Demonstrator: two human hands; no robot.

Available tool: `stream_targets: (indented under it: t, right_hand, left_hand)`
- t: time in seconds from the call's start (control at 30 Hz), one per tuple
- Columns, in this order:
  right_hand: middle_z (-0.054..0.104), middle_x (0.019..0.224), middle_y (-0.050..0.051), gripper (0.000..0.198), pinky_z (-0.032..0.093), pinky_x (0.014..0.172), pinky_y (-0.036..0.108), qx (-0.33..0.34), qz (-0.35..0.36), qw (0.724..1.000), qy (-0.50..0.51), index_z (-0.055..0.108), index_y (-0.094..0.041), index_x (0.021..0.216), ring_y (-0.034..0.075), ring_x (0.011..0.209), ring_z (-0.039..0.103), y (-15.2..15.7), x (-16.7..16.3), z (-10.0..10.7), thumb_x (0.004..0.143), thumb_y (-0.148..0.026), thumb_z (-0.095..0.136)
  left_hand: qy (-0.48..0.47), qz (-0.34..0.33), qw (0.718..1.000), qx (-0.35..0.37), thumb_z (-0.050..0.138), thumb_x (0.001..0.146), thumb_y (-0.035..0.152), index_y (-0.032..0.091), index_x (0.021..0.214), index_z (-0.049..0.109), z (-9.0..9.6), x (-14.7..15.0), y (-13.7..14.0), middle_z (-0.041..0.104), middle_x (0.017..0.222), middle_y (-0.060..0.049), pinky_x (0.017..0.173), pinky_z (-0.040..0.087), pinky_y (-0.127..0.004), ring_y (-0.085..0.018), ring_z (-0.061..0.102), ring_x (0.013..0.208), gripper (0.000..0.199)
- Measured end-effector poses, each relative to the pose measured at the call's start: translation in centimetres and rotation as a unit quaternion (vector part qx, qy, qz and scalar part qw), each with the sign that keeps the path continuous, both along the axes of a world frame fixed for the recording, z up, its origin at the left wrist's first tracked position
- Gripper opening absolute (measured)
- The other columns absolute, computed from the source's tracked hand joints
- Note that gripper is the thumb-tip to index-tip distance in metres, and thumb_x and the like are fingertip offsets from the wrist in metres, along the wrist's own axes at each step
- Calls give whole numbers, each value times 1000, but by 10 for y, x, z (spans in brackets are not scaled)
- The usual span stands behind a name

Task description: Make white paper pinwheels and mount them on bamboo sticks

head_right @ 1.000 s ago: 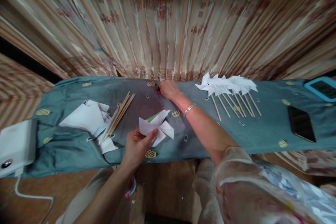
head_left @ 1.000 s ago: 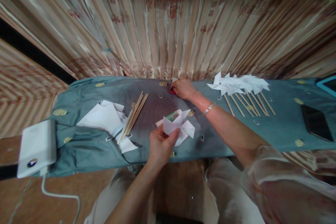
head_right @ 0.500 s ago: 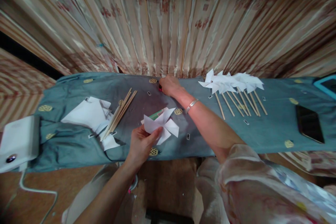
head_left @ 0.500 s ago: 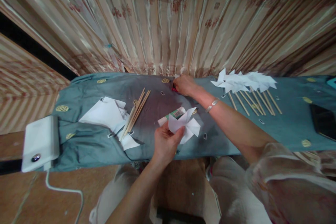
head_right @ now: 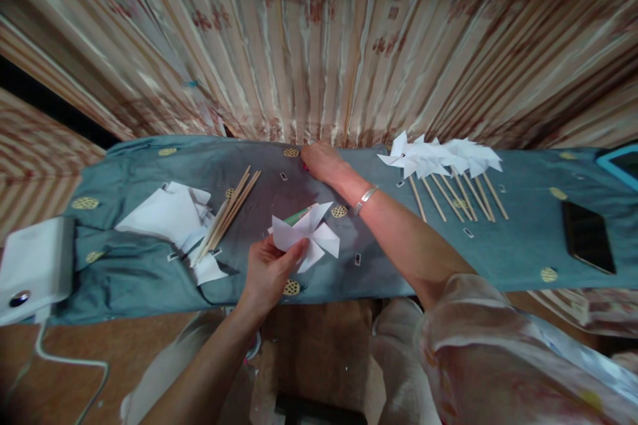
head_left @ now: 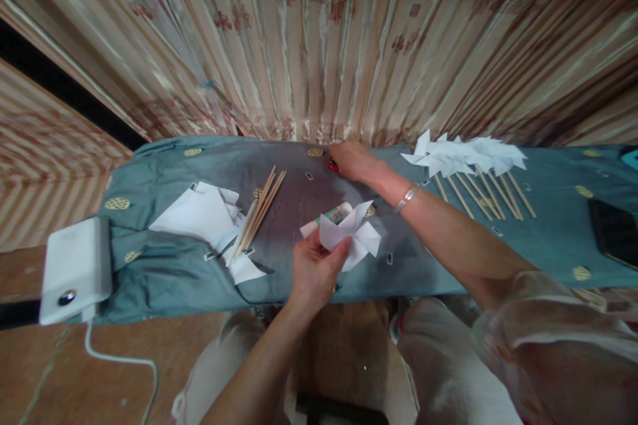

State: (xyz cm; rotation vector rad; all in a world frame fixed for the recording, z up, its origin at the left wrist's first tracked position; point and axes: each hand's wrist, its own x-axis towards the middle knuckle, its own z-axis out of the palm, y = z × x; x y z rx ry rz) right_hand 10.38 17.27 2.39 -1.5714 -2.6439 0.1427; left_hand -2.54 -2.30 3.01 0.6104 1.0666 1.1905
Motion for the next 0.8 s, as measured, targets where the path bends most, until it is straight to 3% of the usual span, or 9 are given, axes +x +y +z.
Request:
stream_targets:
  t: [0.13, 0.33, 0.63, 0.8]
  right_hand:
    - [73, 104, 28, 32, 49, 87, 42, 20, -29, 999, -28, 66, -3, 108, 37, 103, 69, -4, 6, 4, 83, 0, 47]
    - [74, 102, 22, 31, 47, 78, 36, 29, -58, 997, -29, 63, -7, 111, 31, 98, 70, -5, 18, 2, 91, -7, 41]
    - [74, 101, 18, 29, 44, 80, 35, 7, -99, 994, 44, 66, -11, 107, 29, 93, 66, -8, 18, -5, 89, -10, 43]
    - [74, 97, 14, 25, 44, 79, 34, 12, -136, 986, 93, 66, -15, 101, 25, 86, 64, -13, 22, 3, 90, -14, 44]
  left_hand:
    - [-10, 6, 1000, -5, 86, 47, 36, 14, 63, 71, 2, 1, 0, 70, 61, -3, 55, 47, -26, -13, 56, 52, 31]
    - [-16, 8, 1000, -2, 86, 47, 38, 14, 63, 72, -2, 4, -1, 70, 60, -4, 53, 46, -25, -13, 55, 51, 32]
    - [-15, 16, 1000, -11, 82, 49, 30, 15, 65, 73, 3, 5, 0, 72, 62, -3, 54, 48, -24, -13, 57, 52, 23]
    - [2, 17, 1000, -22, 79, 49, 29, 16, 63, 73, 8, 2, -1, 70, 60, -2, 53, 48, -25, -13, 57, 52, 20]
